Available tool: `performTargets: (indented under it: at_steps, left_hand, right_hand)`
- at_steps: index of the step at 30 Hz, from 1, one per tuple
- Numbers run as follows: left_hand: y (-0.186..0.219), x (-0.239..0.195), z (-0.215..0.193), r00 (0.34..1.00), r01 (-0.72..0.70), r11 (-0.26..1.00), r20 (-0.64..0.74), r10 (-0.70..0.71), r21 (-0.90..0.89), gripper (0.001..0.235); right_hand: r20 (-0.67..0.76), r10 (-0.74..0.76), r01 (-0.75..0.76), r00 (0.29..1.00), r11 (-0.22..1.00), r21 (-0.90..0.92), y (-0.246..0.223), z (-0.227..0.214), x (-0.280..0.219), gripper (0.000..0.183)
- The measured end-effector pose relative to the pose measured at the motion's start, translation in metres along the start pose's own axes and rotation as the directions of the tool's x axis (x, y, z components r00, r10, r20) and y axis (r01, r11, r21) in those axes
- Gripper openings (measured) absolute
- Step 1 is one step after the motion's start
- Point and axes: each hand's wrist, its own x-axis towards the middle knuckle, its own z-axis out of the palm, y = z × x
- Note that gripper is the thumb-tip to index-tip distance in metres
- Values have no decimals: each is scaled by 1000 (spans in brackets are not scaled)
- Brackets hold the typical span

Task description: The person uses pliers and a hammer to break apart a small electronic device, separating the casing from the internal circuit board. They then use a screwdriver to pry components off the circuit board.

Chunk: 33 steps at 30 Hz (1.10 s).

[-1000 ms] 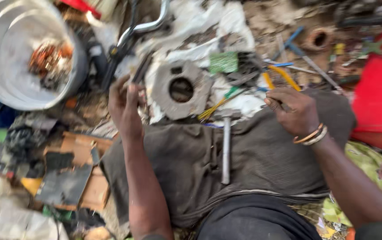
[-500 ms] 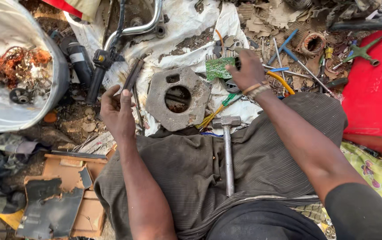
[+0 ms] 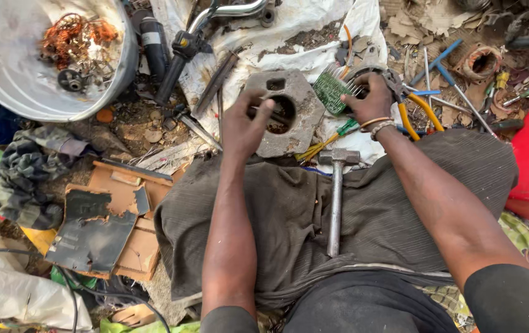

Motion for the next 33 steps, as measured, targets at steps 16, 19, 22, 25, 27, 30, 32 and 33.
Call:
performTargets:
  at_steps: [16,19,22,25,27,30,32,33]
  left_hand:
    - [31,-42,20,792,-236,790,358,494,-566,97]
    - [33,-56,13,777,-318,766,310,548,-558,93]
    - [36,-57,7,776,-415,784,269,570,-462,95]
    - [36,-58,9,777,-468,793,246,579,-390,101]
    - [36,-58,12,799,-422,807,252,546,-414,104]
    - [34,-57,15,795,-473,798,211,569,-373,101]
    - [31,-58,15,791,-471,800,224,569,-372,100]
    - [31,-57,15,789,-471,800,230,570,-371,99]
  right_hand:
    - [251,-149,-216,957,216,952,-87,-44,-105,47]
    - [383,-110,-373,917,102,922,-88,-42,-110,53]
    - [419,-132,-412,899,76,908,-94,-42,-106,53]
    - [432,-170,-428,885,65,902,-98,-41,-105,51]
    - [437,-230,-442,870,33,897,-102,-41,-104,50]
    - [465,-240,-476,852,15,880,-109,-41,-102,47]
    - [487,-245,-502,838,0,865,-116,-43,-103,52]
    - [497,-248,-514,832,-7,858,-120,-45,-103,54]
